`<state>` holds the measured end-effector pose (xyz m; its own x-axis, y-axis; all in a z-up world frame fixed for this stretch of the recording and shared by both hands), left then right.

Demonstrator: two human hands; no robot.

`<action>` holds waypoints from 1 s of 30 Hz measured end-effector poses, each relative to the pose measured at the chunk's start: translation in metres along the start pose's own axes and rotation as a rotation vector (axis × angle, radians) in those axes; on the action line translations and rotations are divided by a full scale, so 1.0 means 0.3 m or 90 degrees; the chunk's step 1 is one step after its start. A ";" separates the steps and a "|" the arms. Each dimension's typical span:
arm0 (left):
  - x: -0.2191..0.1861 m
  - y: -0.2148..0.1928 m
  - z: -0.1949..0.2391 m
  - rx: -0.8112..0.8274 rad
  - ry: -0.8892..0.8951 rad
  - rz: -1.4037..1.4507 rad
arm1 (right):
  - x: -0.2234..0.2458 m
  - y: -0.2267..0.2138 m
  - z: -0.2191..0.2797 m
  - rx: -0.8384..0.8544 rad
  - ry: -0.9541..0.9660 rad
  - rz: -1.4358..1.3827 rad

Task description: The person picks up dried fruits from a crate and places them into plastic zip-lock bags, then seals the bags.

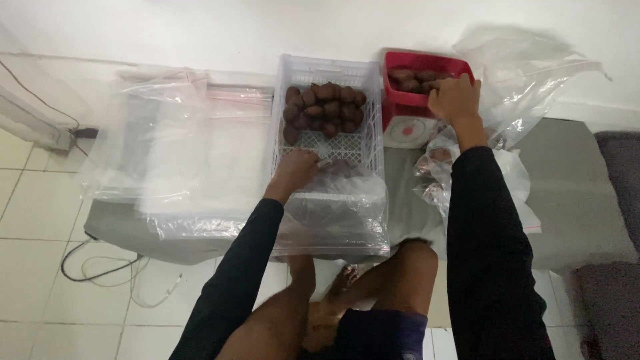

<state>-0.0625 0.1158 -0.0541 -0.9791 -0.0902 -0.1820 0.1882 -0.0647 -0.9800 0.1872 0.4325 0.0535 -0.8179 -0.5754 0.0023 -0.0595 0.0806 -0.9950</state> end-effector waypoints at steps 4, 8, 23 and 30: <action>-0.012 -0.003 0.013 -0.028 -0.008 0.022 | 0.028 -0.012 0.034 -0.001 -0.002 0.009; -0.018 -0.001 0.007 -0.061 0.019 -0.006 | 0.040 -0.043 0.044 -0.013 -0.027 -0.055; -0.028 -0.007 0.016 -0.085 0.045 -0.022 | 0.002 -0.004 0.028 -0.085 -0.096 -0.101; -0.027 -0.017 0.013 -0.069 0.020 -0.007 | 0.036 -0.078 0.062 -0.115 -0.119 -0.089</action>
<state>-0.0553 0.1131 -0.0475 -0.9834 -0.0584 -0.1718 0.1695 0.0432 -0.9846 0.1903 0.4093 0.0750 -0.6755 -0.7302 0.1025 -0.2790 0.1244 -0.9522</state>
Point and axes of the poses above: each hand's wrist, its own z-axis away from the middle knuckle, its own y-axis out of the palm, x = y × z, the point moved 5 cm from there along -z, towards the middle knuckle, and after that the axes turned 15 degrees about -z, right-handed, at the moved point
